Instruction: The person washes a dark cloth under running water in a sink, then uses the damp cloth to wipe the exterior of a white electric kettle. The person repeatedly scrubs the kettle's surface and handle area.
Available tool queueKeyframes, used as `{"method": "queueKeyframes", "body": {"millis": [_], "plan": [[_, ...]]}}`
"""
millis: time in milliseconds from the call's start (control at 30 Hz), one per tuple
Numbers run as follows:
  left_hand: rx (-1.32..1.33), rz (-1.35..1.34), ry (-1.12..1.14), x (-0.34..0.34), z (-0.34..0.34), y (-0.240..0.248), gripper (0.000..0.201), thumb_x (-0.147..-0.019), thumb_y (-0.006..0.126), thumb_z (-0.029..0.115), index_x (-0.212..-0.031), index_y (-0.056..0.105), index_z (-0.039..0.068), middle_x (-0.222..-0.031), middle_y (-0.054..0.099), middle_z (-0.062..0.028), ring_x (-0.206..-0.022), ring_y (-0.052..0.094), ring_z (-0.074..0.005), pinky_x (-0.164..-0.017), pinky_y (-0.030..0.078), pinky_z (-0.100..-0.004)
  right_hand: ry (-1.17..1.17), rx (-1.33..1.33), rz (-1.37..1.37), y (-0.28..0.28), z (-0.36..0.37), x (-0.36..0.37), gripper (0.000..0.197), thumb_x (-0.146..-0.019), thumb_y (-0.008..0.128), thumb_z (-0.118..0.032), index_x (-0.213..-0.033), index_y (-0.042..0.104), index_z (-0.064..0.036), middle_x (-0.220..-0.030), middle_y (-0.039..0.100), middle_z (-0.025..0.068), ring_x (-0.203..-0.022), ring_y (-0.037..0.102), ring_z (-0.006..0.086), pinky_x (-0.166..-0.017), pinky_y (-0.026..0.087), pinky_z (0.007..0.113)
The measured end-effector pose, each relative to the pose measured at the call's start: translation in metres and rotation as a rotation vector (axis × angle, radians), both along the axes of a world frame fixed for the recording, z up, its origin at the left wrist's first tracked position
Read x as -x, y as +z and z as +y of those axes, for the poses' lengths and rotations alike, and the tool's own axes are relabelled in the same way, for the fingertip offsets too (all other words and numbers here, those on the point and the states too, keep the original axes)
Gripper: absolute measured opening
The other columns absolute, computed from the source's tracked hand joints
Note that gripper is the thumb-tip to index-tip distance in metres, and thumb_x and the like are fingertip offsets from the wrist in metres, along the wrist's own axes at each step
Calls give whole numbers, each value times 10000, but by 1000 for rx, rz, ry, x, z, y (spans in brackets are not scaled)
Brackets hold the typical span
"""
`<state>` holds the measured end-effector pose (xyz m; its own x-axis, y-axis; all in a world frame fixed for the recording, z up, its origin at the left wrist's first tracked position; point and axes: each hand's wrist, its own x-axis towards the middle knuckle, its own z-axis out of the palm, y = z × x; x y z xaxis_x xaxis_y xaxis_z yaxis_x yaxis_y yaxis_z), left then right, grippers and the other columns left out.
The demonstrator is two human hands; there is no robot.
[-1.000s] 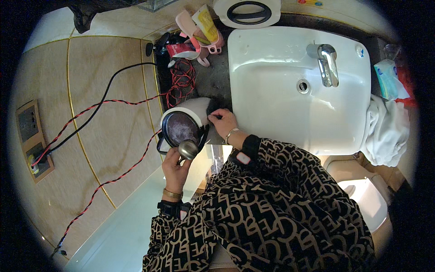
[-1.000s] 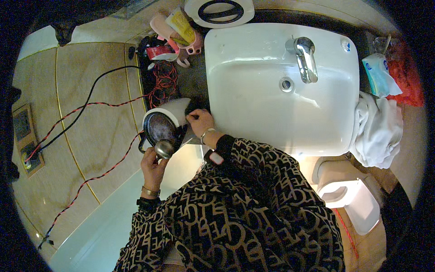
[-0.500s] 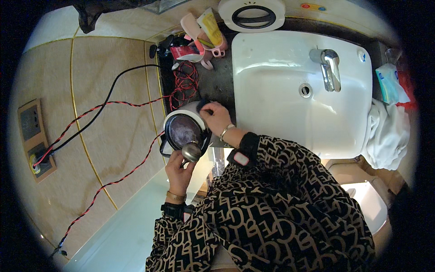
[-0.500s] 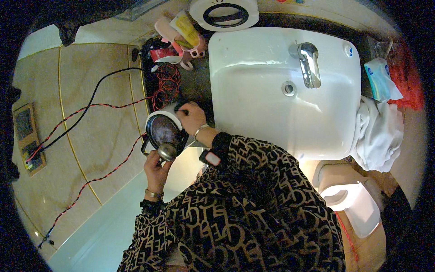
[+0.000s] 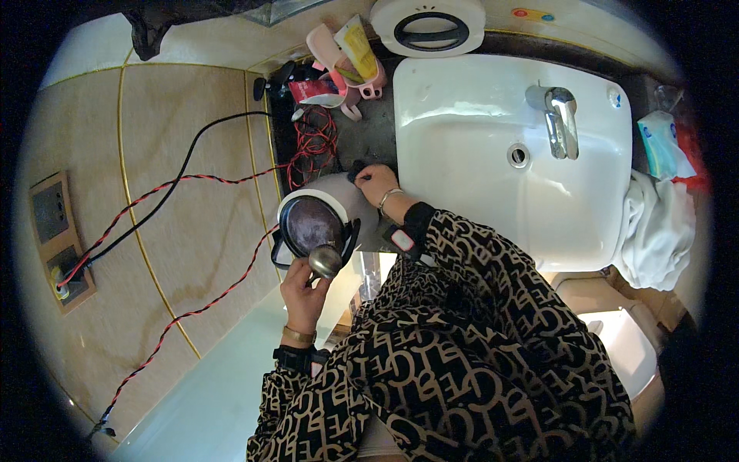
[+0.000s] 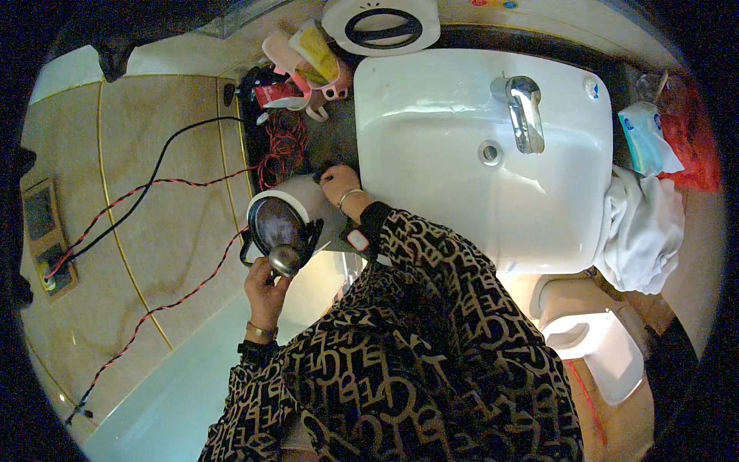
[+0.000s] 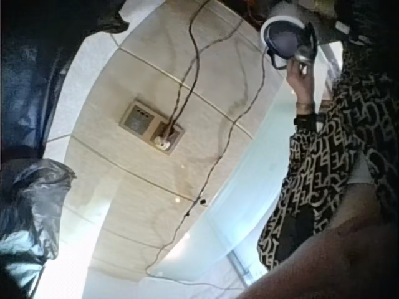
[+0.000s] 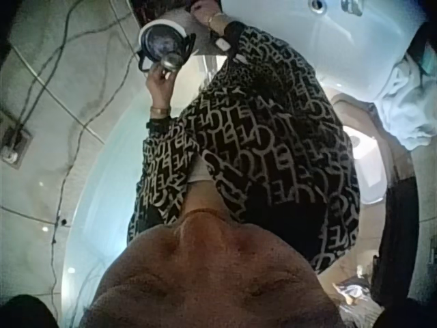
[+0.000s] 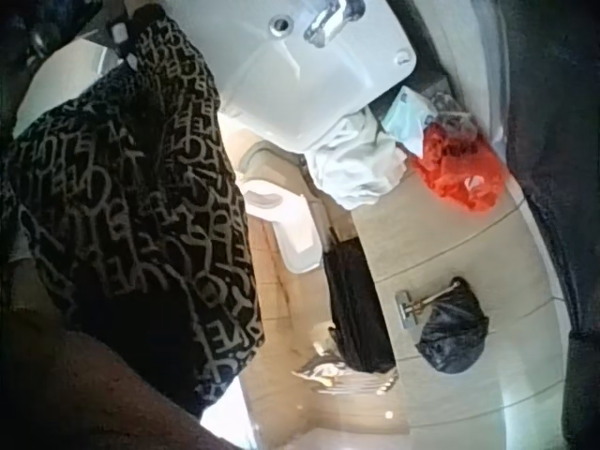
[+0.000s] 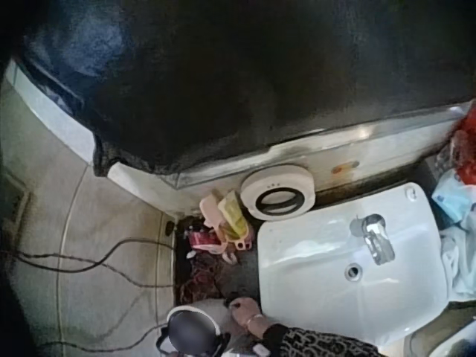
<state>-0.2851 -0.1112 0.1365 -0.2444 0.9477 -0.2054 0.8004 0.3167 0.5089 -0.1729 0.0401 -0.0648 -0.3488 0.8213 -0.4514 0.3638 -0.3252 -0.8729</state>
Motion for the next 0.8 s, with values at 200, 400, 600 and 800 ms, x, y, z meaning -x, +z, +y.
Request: {"method": "queueKeyframes", "body": {"millis": [200,400,600,800], "plan": [[-51,31,-31,3,-6,-2,216,-658,721,-5,-854,631,-6,-846,617,-102,-694,619,-220,-595,492,-288,-63,-149,215,42,-17,-4,138,-732,688,-165,-816,694,-57,-906,644,146,-864,610,323,-805,486,395],[-35,-33,-23,-3,6,7,201,-679,715,-1,-861,631,-13,-872,617,-116,-695,624,-210,-592,507,-268,1,115,-102,1,1,4,118,-741,644,-139,-812,688,-55,-886,647,144,-870,610,316,-781,490,384],[-1,15,-34,-3,1,8,212,-686,717,6,-881,637,-11,-867,615,-106,-700,623,-199,-594,511,-263,-112,-285,256,28,-8,12,116,-726,635,-118,-809,678,-49,-850,641,134,-839,607,328,-759,491,391],[-9,7,-12,-3,2,6,214,-674,728,8,-863,630,-14,-856,609,-107,-693,613,-206,-585,493,-276,14,-80,1,21,-3,7,132,-757,631,-141,-833,679,-44,-883,646,125,-858,617,309,-784,493,367]]}}
